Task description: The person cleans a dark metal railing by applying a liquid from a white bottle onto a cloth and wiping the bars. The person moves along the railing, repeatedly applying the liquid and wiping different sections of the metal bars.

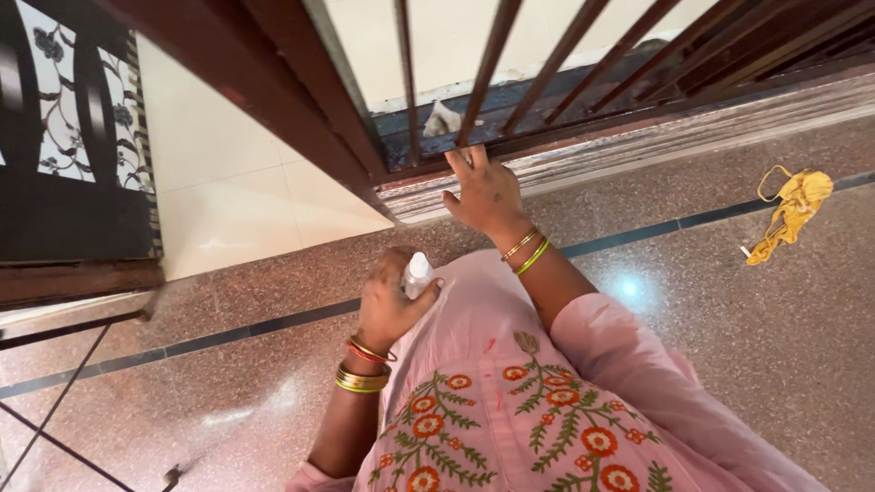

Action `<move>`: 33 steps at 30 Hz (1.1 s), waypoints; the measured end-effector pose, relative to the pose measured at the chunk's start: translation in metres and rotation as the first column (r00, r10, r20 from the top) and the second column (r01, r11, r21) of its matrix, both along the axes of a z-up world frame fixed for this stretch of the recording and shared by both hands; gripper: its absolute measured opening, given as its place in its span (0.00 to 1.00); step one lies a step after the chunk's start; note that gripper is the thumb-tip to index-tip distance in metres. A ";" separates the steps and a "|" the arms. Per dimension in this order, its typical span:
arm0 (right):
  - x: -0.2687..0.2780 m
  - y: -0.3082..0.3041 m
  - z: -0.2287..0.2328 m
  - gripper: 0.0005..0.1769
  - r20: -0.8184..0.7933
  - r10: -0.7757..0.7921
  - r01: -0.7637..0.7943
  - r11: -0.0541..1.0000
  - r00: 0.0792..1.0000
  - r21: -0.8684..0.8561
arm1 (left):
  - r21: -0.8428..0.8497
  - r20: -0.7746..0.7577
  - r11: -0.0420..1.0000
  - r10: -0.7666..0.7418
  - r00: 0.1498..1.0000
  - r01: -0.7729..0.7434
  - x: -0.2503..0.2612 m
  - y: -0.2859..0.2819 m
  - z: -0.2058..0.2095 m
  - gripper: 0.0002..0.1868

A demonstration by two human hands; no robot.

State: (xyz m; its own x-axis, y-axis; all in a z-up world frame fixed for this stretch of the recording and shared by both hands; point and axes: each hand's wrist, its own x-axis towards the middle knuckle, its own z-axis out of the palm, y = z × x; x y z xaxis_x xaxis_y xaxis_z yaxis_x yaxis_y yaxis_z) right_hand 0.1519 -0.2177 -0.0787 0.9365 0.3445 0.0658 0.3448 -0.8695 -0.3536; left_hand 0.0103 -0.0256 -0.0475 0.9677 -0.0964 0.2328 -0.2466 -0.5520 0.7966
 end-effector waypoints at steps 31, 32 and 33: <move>0.073 -0.251 -0.017 0.66 -0.137 -0.071 0.075 0.997 0.988 0.021 | -0.074 -0.006 0.983 0.166 0.986 -0.166 -0.043 -0.234 0.008 0.20; 0.074 -0.250 -0.021 0.65 -0.138 -0.079 0.084 0.996 0.987 0.030 | -0.059 -0.016 0.980 0.187 0.982 -0.188 -0.049 -0.233 0.007 0.20; 0.075 -0.248 -0.023 0.65 -0.138 -0.087 0.093 0.995 0.987 0.038 | -0.044 -0.025 0.977 0.208 0.978 -0.209 -0.055 -0.232 0.006 0.20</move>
State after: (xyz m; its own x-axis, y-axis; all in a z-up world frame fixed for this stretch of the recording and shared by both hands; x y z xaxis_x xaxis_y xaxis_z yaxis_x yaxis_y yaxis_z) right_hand 0.2267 -0.4654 -0.1020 0.9646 0.2585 -0.0514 0.2121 -0.8773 -0.4306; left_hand -0.0442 -0.2574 -0.0415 0.9700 0.1185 0.2122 -0.1133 -0.5519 0.8262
